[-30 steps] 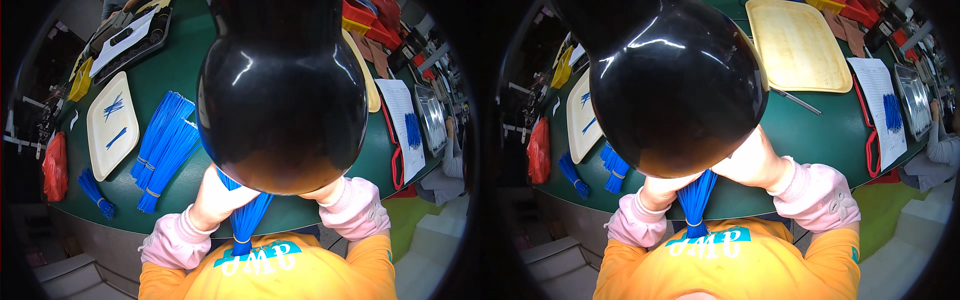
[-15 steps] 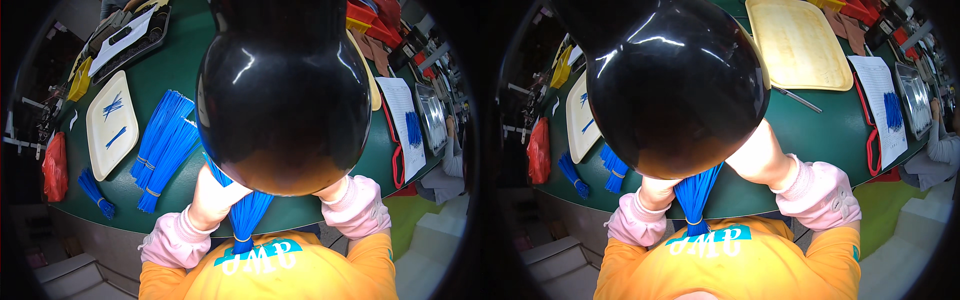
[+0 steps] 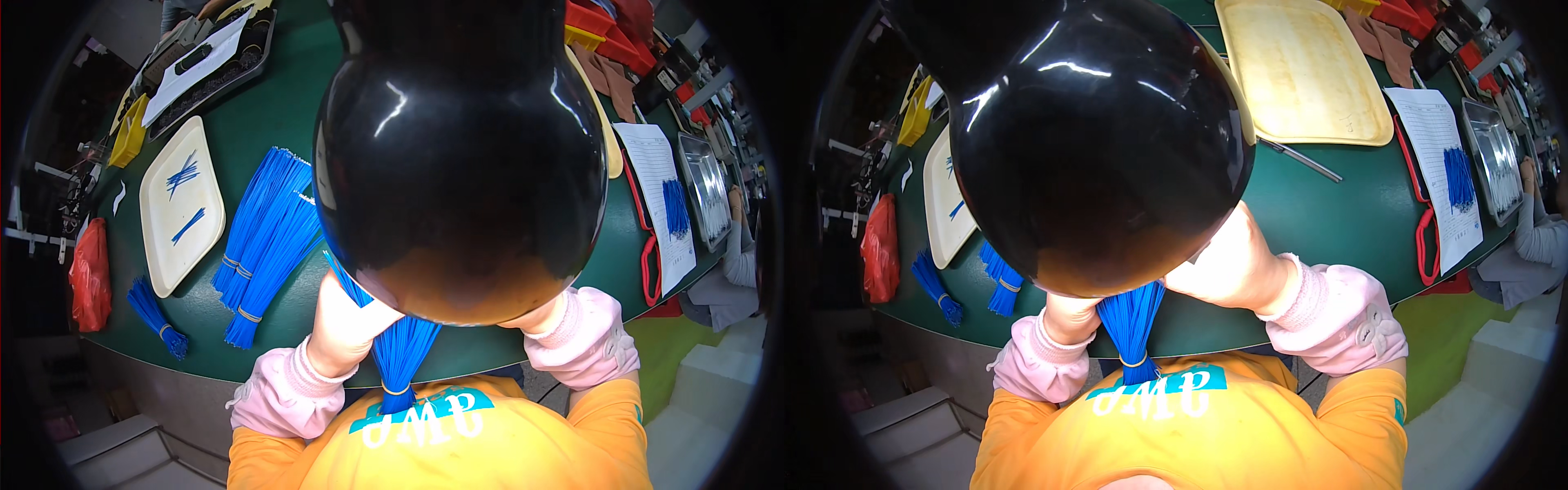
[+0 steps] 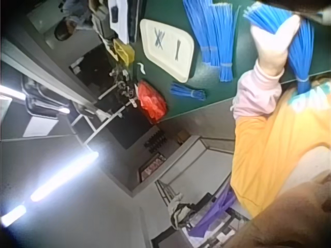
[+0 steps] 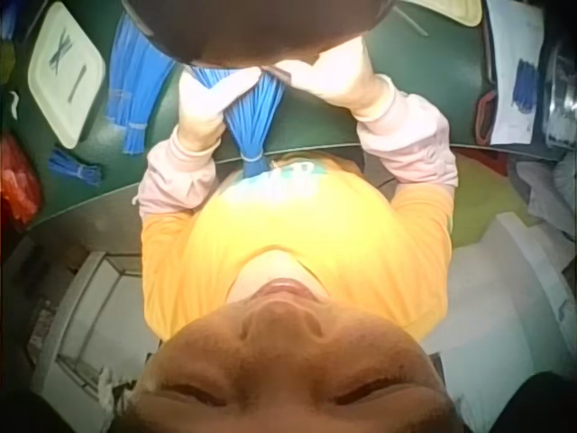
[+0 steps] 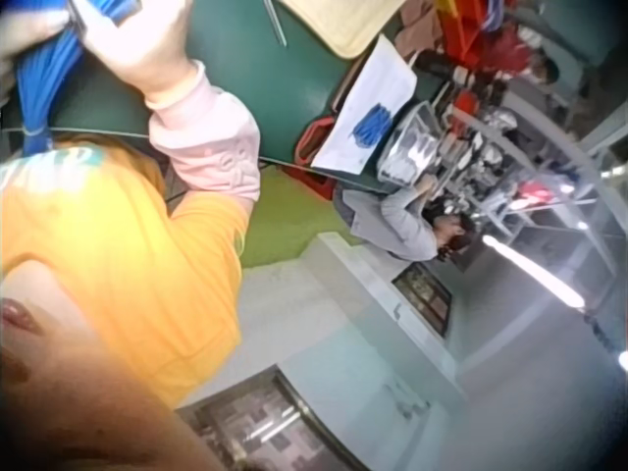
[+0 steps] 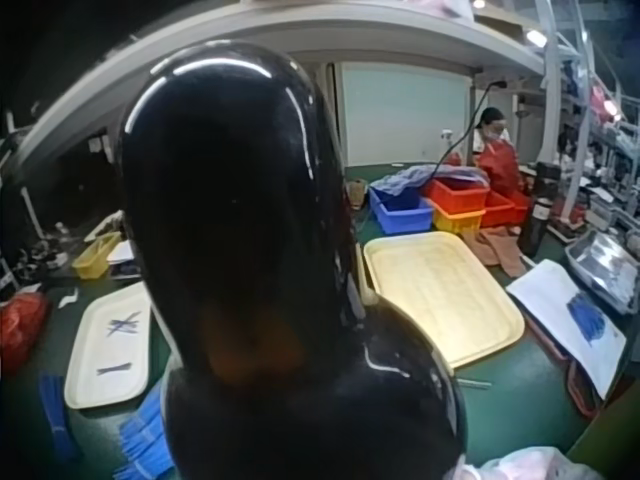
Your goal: Grouping, counting, and organizing small blue plastic components on an assembly line workbench.
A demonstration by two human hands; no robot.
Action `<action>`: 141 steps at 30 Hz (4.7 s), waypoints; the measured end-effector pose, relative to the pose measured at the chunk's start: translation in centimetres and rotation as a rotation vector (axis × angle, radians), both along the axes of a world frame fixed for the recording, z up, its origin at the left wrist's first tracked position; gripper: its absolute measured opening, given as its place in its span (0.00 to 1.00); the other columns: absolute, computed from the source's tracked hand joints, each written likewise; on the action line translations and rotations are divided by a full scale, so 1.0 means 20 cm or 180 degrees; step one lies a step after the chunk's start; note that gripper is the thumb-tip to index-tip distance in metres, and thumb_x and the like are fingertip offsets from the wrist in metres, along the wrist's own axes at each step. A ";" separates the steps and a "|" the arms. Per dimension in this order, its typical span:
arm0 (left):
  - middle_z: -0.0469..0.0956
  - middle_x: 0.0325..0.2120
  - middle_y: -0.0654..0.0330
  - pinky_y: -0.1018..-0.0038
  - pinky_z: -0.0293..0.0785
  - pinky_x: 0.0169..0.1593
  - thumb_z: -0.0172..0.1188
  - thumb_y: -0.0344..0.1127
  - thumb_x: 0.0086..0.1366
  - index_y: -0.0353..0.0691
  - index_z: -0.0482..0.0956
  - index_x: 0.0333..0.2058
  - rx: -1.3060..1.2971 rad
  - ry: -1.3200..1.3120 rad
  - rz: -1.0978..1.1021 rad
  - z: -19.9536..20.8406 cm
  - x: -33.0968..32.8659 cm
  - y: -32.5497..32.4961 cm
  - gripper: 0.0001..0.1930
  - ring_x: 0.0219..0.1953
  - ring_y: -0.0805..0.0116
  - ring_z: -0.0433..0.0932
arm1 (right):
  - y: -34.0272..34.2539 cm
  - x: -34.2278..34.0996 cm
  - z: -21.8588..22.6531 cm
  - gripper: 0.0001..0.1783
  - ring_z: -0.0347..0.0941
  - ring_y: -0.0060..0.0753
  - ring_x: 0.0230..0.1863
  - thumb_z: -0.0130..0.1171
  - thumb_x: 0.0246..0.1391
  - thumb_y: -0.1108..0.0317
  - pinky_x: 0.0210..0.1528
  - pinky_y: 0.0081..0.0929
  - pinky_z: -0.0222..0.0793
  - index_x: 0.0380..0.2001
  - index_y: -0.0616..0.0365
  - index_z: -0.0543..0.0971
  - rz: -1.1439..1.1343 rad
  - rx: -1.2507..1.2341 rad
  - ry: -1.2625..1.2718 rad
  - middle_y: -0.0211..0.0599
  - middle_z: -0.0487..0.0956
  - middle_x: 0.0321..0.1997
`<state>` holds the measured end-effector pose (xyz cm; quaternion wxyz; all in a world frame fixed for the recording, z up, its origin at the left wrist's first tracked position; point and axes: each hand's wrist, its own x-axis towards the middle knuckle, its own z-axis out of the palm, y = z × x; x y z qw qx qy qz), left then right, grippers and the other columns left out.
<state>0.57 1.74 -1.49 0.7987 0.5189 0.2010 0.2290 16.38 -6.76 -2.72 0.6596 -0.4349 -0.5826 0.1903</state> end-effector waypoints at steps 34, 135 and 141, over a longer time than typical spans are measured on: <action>0.74 0.34 0.57 0.75 0.69 0.41 0.58 0.26 0.48 0.31 0.69 0.38 0.0027 -0.0056 -0.0014 -0.07 -0.03 0.00 0.17 0.35 0.69 0.73 | -0.01 0.01 0.01 0.16 0.71 0.33 0.31 0.57 0.30 0.76 0.37 0.25 0.66 0.30 0.65 0.73 0.0215 0.0040 0.0151 0.39 0.75 0.31; 0.75 0.32 0.58 0.76 0.70 0.39 0.61 0.29 0.48 0.31 0.71 0.36 0.0490 -0.0005 -0.0052 -0.05 0.03 0.00 0.16 0.33 0.71 0.74 | 0.05 0.00 -0.09 0.19 0.67 0.42 0.45 0.54 0.41 0.77 0.49 0.31 0.60 0.40 0.68 0.69 -0.0469 0.0448 -0.0334 0.47 0.71 0.43; 0.74 0.32 0.58 0.77 0.69 0.39 0.61 0.28 0.47 0.31 0.70 0.37 0.0676 0.0059 -0.0057 -0.03 0.02 0.00 0.17 0.34 0.71 0.73 | 0.04 0.02 -0.07 0.22 0.67 0.41 0.45 0.56 0.40 0.76 0.49 0.29 0.60 0.42 0.68 0.68 0.0156 0.0248 -0.0282 0.45 0.70 0.44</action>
